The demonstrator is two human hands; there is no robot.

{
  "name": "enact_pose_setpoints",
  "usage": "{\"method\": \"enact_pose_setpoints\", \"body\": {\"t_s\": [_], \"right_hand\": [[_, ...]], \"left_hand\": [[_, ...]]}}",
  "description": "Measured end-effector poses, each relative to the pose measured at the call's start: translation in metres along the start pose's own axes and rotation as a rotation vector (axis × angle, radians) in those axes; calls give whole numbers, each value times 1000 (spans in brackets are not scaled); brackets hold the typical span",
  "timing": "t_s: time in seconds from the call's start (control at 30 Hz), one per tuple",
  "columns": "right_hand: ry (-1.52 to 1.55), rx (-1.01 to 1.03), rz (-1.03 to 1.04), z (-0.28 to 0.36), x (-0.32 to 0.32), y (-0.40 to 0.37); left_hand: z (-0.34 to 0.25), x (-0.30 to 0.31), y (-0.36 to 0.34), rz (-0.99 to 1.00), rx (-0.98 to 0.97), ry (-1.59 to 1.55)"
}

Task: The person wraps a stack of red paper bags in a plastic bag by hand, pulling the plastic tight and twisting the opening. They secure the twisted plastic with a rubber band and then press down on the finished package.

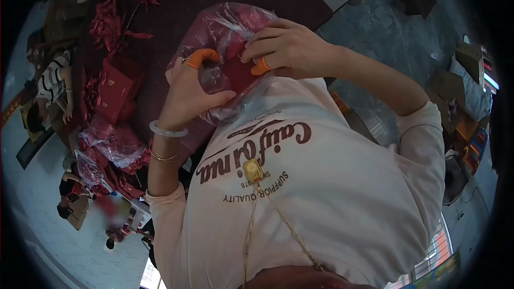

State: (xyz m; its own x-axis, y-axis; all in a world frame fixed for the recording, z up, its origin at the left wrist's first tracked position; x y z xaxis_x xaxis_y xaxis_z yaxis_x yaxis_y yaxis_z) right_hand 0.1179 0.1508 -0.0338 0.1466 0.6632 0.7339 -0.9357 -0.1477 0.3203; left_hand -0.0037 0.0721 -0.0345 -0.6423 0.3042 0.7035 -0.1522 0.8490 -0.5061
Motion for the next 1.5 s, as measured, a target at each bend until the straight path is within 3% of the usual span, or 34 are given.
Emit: {"method": "enact_pose_setpoints", "body": {"t_s": [0.07,0.3,0.37,0.43,0.57,0.67,0.77,0.83,0.9,0.97,1.0,1.1,1.2,1.27,1.3,1.37,1.4,1.43,1.5], "right_hand": [[-40,47,-99,5,6,6],[-92,276,-109,20,39,-22],[56,322,85,41,28,-26],[70,394,96,62,24,-18],[32,473,-63,57,19,8],[15,-87,-252,12,19,27],[-89,25,-282,26,21,45],[-116,-3,-147,12,2,47],[-128,-110,54,1,-9,53],[-67,-138,151,-2,-7,59],[-15,-178,229,-6,-12,59],[-207,3,113,1,-5,66],[-273,-45,253,1,-19,66],[-235,-52,294,4,-20,68],[-192,-68,322,3,-21,69],[-132,-152,428,-7,-27,75],[-74,-237,523,-14,-35,72],[-69,-247,534,-12,-39,72],[-152,-138,504,-4,-37,82]], "left_hand": [[4,9,-4,-252,100,113],[-2,8,2,-293,149,150],[-4,11,5,-306,126,145],[-3,7,8,-302,131,155],[-8,-8,11,-338,125,235],[-4,-5,1,-462,13,201],[-5,-4,-7,-521,-68,241],[-1,-2,-3,-436,-3,113],[0,7,-7,-508,-47,40],[9,0,-5,-334,-24,4],[15,-2,-8,-347,-11,-7],[23,-5,-20,-431,-77,-118],[23,4,-34,-571,-119,-311],[35,10,-52,-766,-55,-529],[30,8,-59,-769,-47,-541],[47,5,-74,-860,-54,-1306],[52,1,-66,-793,-175,-1393],[59,-4,-65,-785,-167,-1406],[57,-4,-58,-635,-294,-1374]]}}
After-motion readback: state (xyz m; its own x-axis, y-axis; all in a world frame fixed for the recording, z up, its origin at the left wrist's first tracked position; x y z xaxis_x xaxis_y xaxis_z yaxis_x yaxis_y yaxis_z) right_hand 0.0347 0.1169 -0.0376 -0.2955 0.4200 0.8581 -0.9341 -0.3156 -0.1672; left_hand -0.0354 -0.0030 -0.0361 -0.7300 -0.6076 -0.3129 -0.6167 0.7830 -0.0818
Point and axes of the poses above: each hand's wrist, its own y-axis towards the middle knuckle, its own x-axis out of the back of the hand, z = x × y, the point moved 8 cm from there along y, towards the middle knuckle, and after that the axes turned 8 degrees about x, right-handed, at the moved point
